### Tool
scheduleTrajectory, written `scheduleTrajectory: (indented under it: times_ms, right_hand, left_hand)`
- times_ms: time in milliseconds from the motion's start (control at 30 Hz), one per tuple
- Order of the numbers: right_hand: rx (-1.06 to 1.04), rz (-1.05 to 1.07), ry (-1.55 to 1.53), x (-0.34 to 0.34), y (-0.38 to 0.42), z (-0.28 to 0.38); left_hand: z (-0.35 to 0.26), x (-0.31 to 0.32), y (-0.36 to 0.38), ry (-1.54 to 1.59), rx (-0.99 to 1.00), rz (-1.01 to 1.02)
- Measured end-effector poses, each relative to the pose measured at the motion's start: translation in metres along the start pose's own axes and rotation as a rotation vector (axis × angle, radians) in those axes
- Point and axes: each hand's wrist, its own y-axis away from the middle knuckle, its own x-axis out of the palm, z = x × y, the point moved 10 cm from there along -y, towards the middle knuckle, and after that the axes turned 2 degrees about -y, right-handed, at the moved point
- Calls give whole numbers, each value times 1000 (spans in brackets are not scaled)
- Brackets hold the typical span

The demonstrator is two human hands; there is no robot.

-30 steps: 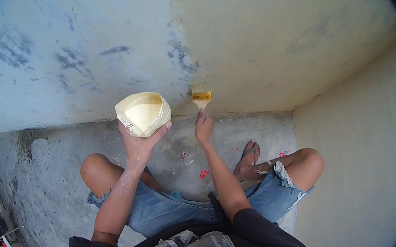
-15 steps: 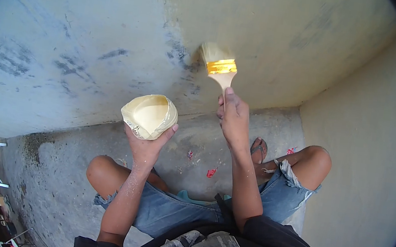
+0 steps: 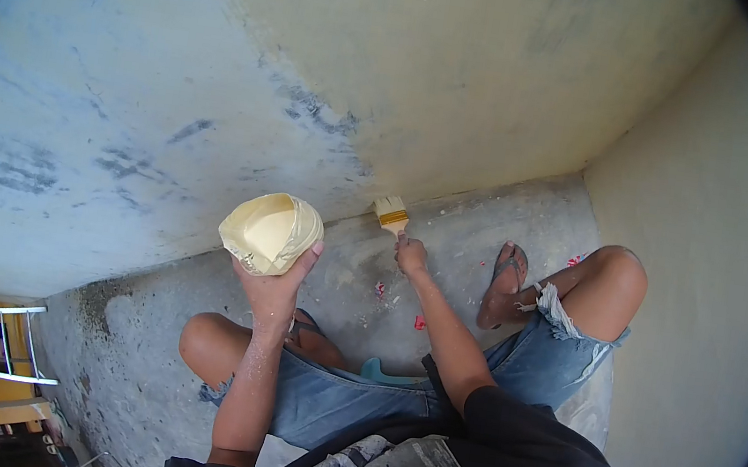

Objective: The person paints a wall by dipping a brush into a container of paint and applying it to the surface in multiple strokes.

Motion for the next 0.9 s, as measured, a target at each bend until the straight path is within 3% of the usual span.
scheduleTrajectory:
  times_ms: [67, 133, 267, 400, 533, 600, 667, 833, 900]
  right_hand:
    - [96, 3, 3, -14, 7, 27]
    - [-94, -61, 54, -41, 33, 113]
    - [-219, -24, -210, -89, 111, 233]
    - [-437, -121, -283, -82, 123, 251]
    - [-412, -96, -219, -15, 41, 136]
    - [-484, -158, -47, -7, 24, 92]
    - [-379, -143, 5, 0, 16, 59]
    - [-208, -215, 138, -16, 29, 1]
    - [-100, -415, -2, -47, 50, -14]
  left_hand:
    - [-2, 3, -2, -10, 9, 14]
    - [-4, 2, -1, 18, 27, -28]
    - [-3, 0, -1, -25, 52, -44]
    - [-2, 2, 1, 24, 1, -22]
    - [0, 4, 0, 20, 16, -37]
    - [-2, 6, 1, 15, 26, -29]
    - [1, 4, 3, 1, 18, -28]
    - [6, 9, 3, -24, -6, -24]
    - [9, 7, 2, -31, -8, -15]
